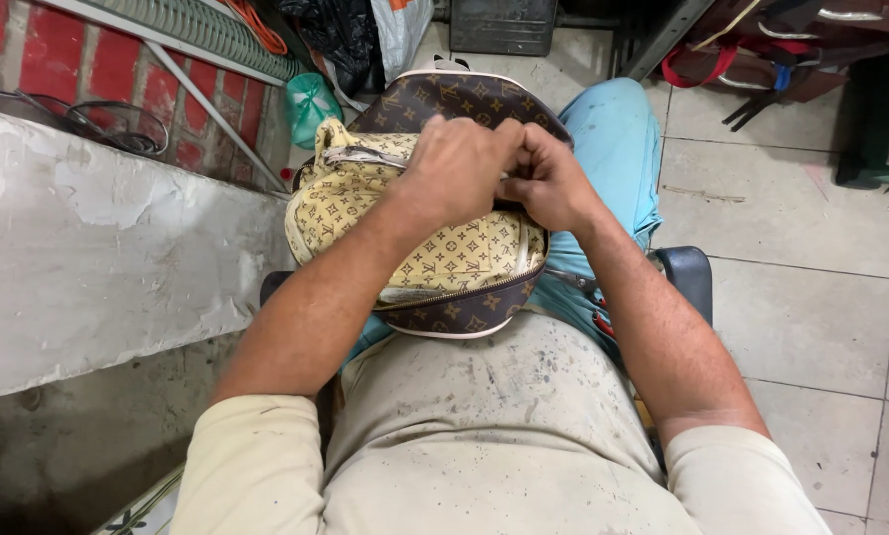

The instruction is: Repairing the interior lining of a backpack by trimming excess material with scissors

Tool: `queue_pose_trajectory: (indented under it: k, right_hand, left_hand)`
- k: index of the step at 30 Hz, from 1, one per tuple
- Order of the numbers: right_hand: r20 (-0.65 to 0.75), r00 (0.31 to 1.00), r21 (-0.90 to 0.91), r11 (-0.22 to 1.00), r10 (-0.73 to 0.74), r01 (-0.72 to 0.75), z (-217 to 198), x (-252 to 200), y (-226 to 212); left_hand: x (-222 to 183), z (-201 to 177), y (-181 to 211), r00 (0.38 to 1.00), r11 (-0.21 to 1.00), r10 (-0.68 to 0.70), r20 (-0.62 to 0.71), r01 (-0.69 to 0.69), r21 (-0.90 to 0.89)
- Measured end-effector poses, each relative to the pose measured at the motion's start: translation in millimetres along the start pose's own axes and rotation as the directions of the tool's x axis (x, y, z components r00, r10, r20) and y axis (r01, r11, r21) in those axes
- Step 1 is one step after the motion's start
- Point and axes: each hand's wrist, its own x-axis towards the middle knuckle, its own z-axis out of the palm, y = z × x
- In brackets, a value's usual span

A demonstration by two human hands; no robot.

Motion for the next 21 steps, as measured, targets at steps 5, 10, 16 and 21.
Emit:
queue_pose_trajectory:
  k: [5,10,16,21]
  right_hand:
    - [-0.120,0.993,-0.007,1.000,-0.022,0.022,-22,-39,-35]
    - [-0.166,0.984,-0.567,0.811,0.062,-0.147,-75,-116,-16]
    - [0.137,0.956,-0.882,0.472,0.260,-0.002,-67,-173,-35]
    - [0.051,0.970,-0.957,0.291,0.237,-0.021,-43,-190,-29]
  left_hand:
    - [-12,0,-12,0.999,0.991,0.045,-0.017,-0.047,-0.121]
    - [-41,-1,-26,0.990,0.963,0.108,-0.096,-0.128,-0.238]
    - [-70,34,-31,0.858,0.921,0.365,-0.362,-0.389,0.006]
    - [-106,37,-17,0.874,0.946,0.324,-0.361,-0.301,0.119]
